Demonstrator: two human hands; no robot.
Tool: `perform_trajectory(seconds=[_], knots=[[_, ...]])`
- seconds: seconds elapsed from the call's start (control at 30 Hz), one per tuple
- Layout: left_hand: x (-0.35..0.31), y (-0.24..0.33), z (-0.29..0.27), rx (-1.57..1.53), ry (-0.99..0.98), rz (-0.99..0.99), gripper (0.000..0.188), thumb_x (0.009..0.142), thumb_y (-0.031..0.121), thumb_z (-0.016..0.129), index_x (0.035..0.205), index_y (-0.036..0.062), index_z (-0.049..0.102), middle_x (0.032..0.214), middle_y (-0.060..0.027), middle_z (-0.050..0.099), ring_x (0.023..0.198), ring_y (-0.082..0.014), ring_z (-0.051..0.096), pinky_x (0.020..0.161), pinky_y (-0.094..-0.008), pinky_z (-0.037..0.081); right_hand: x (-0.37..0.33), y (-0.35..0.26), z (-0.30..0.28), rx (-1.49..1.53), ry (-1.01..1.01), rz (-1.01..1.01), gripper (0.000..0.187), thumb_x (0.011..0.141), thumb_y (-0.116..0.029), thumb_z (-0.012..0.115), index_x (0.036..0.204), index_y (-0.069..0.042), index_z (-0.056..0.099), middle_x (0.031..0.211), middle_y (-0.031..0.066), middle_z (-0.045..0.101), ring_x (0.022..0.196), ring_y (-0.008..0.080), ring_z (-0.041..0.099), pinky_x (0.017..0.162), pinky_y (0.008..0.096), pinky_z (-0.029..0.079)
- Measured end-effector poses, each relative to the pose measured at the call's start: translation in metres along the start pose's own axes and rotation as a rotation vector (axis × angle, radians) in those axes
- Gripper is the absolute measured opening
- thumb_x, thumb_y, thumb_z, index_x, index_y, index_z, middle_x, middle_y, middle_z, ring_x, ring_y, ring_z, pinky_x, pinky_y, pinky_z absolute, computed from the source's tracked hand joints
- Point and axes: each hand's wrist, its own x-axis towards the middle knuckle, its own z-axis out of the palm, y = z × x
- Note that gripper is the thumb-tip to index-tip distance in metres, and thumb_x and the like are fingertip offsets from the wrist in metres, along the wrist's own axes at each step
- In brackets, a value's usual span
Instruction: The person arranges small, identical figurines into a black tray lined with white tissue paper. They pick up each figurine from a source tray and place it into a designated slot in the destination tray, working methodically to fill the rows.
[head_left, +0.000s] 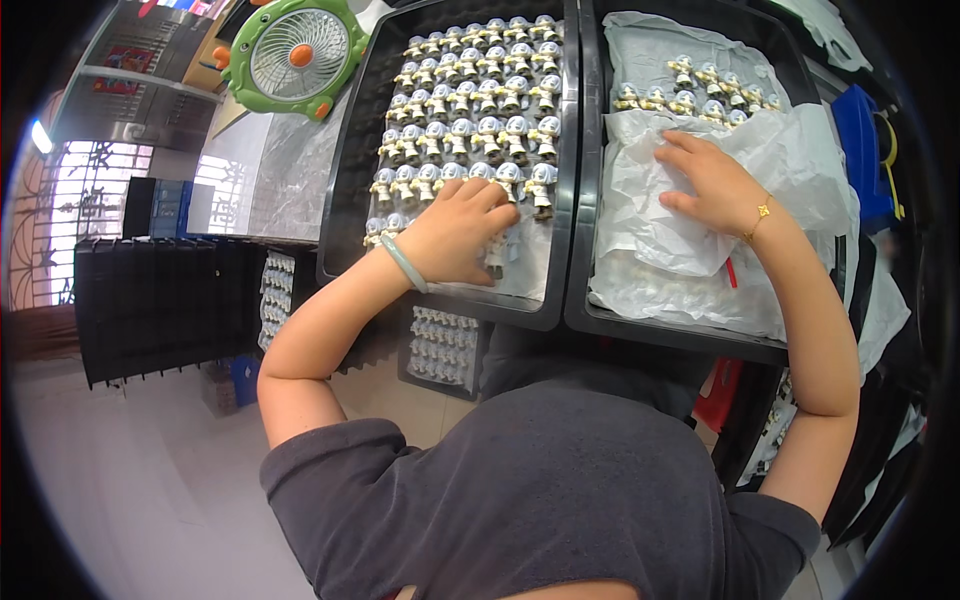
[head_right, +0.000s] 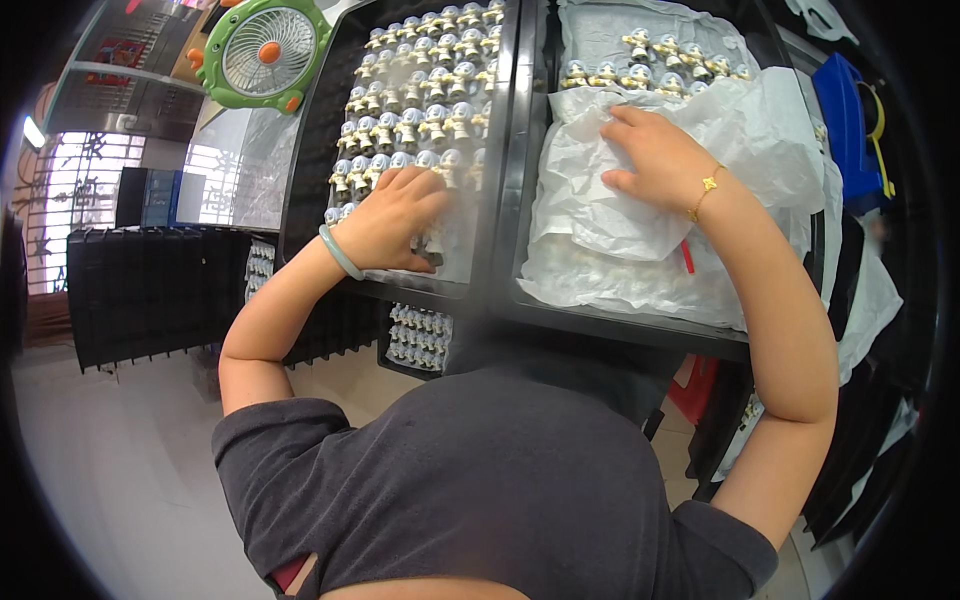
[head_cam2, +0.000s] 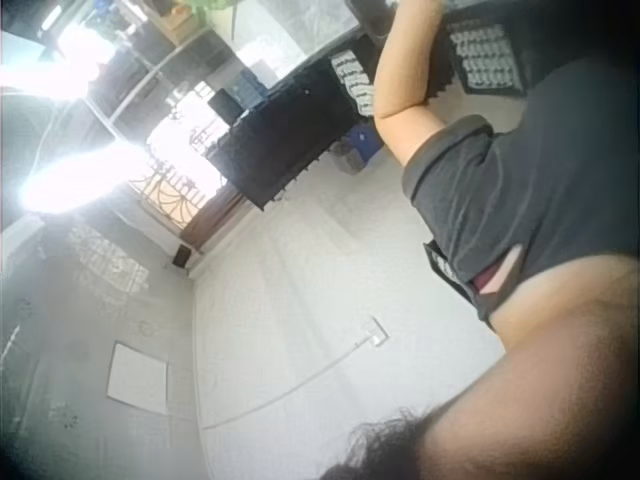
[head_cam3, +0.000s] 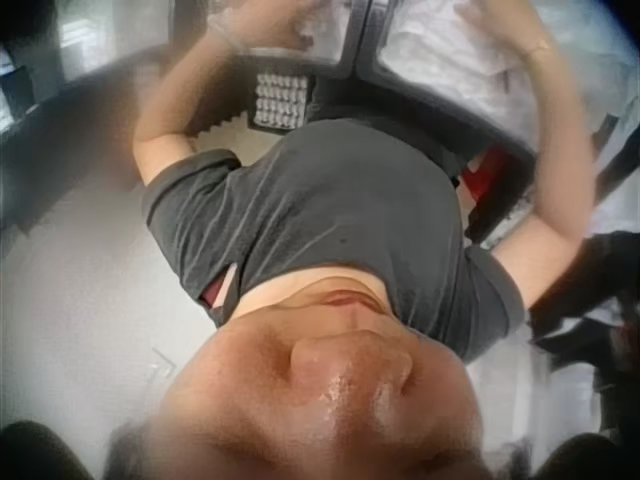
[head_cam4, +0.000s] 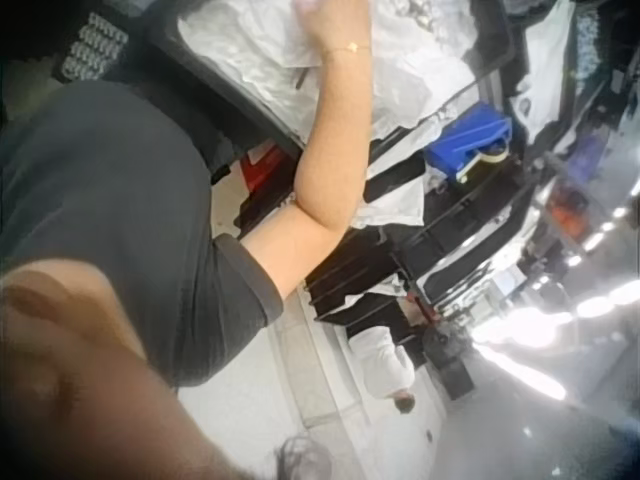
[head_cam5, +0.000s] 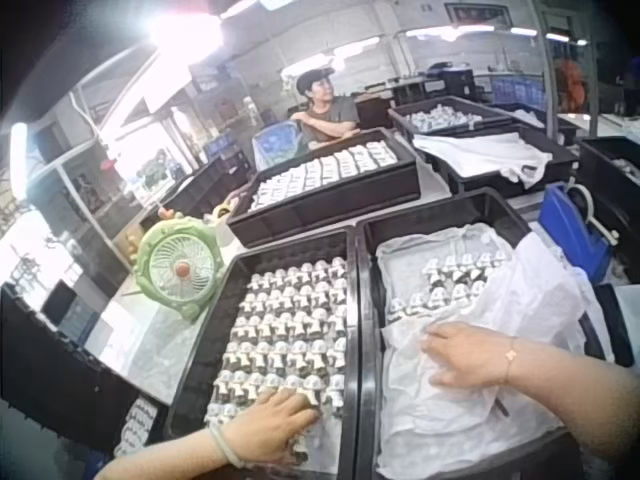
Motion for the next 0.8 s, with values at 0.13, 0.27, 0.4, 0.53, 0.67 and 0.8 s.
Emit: perform_trajectory(seconds=[0.13,0.27,0.4,0.53,0.67,0.8], knots=[[0.002,-0.001,0.007,0.105,-0.128,-0.040,0.075,0.043,0.033,0.081,0.105,0.0090,0.047,0.103,-0.0094,0.042,0.102,-0.0278,0.040,0.085,-0.0373,0.032,0.000,0.000,-0.002,-0.007,-0.007,-0.023,0.048,0.074,-0.020,0.063,0.115,0.000,0.049,0.131,0.0184,0.038,0.119,0.0328,0.038,0.100,0.0362,0.032],[0.033,0.001,-0.047,-0.050,-0.164,0.007,0.057,0.055,0.025,0.078,0.101,0.0085,0.050,0.096,-0.0088,0.048,0.095,-0.0277,0.045,0.083,-0.0381,0.035,0.002,0.007,0.003,0.011,-0.039,0.020,0.048,0.073,-0.023,0.064,0.113,0.001,0.051,0.129,0.0208,0.039,0.119,0.0335,0.038,0.100,0.0365,0.032],[0.116,0.020,-0.083,-0.189,0.223,0.146,0.026,0.070,0.008,0.065,0.093,0.0026,0.053,0.083,-0.0104,0.055,0.082,-0.0256,0.054,0.075,-0.0344,0.041,0.006,0.006,0.007,0.009,-0.080,0.086,0.048,0.071,-0.023,0.064,0.114,-0.006,0.052,0.124,0.0197,0.043,0.116,0.0327,0.041,0.098,0.0383,0.033],[0.220,0.006,-0.064,0.066,0.364,0.025,0.034,0.072,0.021,0.063,0.101,0.0074,0.053,0.092,-0.0091,0.057,0.092,-0.0272,0.053,0.078,-0.0418,0.039,0.039,0.009,0.033,-0.054,-0.113,0.050,0.050,0.067,-0.030,0.064,0.112,-0.010,0.056,0.126,0.0156,0.044,0.110,0.0313,0.048,0.090,0.0420,0.042],[0.335,-0.045,-0.017,0.089,0.180,-0.103,0.046,0.079,0.036,0.055,0.117,0.0095,0.048,0.120,-0.0166,0.047,0.111,-0.0335,0.047,0.090,-0.0435,0.039,0.027,0.004,0.014,-0.130,-0.133,0.059,0.044,0.066,-0.031,0.060,0.104,-0.008,0.063,0.113,0.0167,0.055,0.104,0.0302,0.054,0.087,0.0407,0.043],[0.360,-0.052,-0.002,-0.154,-0.014,-0.238,0.028,0.080,0.018,0.055,0.105,0.0066,0.049,0.098,-0.0247,0.058,0.096,-0.0378,0.055,0.083,-0.0415,0.042,0.024,0.003,0.008,-0.124,-0.161,0.080,0.048,0.067,-0.034,0.059,0.107,-0.008,0.062,0.118,0.0150,0.052,0.107,0.0288,0.052,0.088,0.0411,0.042]])
